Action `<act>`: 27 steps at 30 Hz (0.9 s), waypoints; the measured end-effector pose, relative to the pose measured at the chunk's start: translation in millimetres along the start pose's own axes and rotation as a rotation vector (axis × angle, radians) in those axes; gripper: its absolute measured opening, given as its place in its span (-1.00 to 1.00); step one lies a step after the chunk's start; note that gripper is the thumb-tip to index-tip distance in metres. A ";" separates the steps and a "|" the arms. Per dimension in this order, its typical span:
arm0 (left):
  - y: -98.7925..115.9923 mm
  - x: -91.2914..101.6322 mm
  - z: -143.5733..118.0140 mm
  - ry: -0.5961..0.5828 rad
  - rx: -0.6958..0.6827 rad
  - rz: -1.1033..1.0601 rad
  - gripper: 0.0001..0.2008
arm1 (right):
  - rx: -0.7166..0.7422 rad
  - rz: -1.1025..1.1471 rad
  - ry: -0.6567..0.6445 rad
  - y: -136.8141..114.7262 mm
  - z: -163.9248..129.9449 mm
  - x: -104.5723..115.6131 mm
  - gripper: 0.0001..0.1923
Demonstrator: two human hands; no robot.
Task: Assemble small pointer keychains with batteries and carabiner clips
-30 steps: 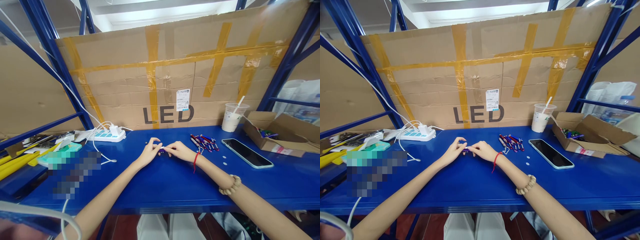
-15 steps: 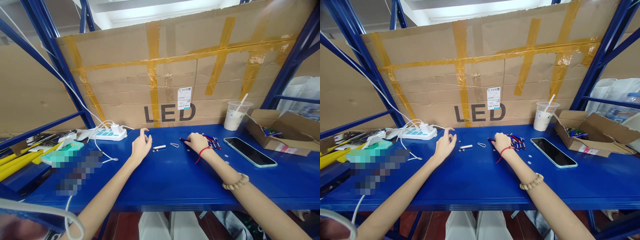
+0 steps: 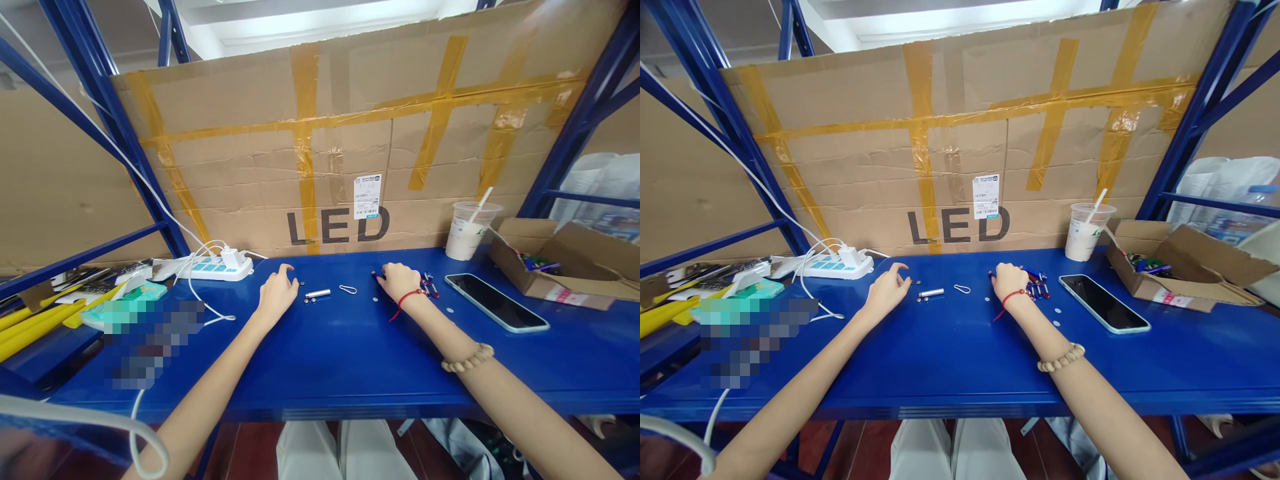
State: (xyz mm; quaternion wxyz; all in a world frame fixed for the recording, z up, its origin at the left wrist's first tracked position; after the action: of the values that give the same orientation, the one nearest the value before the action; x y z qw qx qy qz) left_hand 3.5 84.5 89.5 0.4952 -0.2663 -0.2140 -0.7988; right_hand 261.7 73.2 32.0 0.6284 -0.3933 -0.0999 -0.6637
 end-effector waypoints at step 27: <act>8.9 -15.0 0.8 -0.080 -0.171 -0.174 -0.84 | 0.598 0.457 0.178 -53.9 -25.3 6.2 -0.76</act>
State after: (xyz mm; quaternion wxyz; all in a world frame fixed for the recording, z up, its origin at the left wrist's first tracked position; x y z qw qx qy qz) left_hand 17.2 91.4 81.2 0.3904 -0.3195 -0.1869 -0.8430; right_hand 203.1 62.9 38.6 0.8533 -0.1454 -0.1438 -0.4796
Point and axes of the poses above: each hand's wrist, its own z-axis towards the middle knuckle, its own x-axis out of the back of the hand, y = z × x, the point moved 6 cm from there along z, towards the middle knuckle
